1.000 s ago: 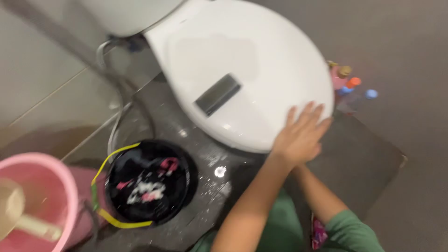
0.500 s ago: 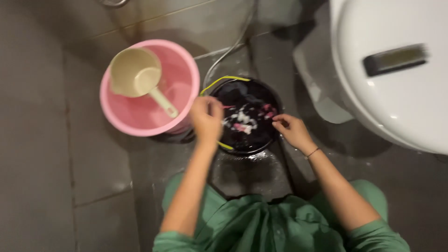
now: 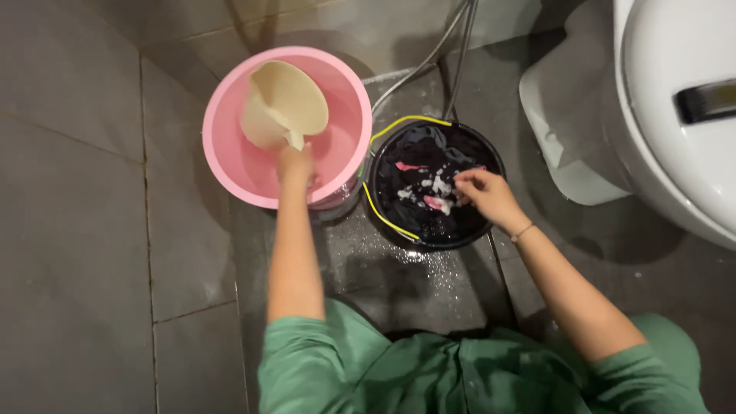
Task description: Washing clothes by hand in a bucket and repairing a showerhead in a bathroom.
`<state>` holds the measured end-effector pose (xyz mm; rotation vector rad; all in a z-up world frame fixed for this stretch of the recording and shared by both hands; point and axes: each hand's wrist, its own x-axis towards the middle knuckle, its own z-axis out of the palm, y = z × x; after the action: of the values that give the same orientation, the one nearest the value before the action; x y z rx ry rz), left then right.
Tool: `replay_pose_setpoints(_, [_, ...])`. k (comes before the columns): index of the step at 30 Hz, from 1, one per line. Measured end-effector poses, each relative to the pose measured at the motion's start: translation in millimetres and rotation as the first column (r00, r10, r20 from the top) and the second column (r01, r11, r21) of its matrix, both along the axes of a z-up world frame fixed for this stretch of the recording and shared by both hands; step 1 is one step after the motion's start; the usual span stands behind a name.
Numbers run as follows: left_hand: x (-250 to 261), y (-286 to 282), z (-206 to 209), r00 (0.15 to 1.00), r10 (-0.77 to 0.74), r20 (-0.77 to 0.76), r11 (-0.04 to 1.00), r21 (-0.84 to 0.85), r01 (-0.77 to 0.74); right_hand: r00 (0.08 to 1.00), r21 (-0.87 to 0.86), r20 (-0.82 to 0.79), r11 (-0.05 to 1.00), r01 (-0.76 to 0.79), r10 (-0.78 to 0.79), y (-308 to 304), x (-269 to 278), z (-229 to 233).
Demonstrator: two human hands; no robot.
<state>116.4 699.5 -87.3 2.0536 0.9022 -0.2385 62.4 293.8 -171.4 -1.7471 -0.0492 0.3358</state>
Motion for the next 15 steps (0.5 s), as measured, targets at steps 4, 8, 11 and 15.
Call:
replay_pose_setpoints(4, [33.0, 28.8, -110.3, 0.954, -0.300, -0.011, 0.692, 0.685, 0.226, 0.991, -0.042, -0.111, 0.997, 0.070, -0.074, 11.7, -4.3, 18.1])
replay_pose_setpoints(8, [37.6, 7.3, -87.3, 0.888, -0.309, -0.340, 0.654, 0.602, 0.458, 0.998, 0.004, -0.031, 0.998, 0.057, -0.056, 8.0, -7.5, 6.7])
replay_pose_setpoints(11, [34.4, 28.5, -76.5, 0.912, -0.377, -0.162, 0.898, 0.178, 0.403, 0.991, -0.013, -0.099, 0.995, 0.094, -0.095, 10.0, -13.5, 21.6])
replay_pose_setpoints(15, [7.9, 52.7, -49.6, 0.999, 0.047, 0.007, 0.798, -0.602, -0.033, 0.951, 0.107, -0.279, 0.980, 0.166, -0.131, 10.5, -9.0, 14.7])
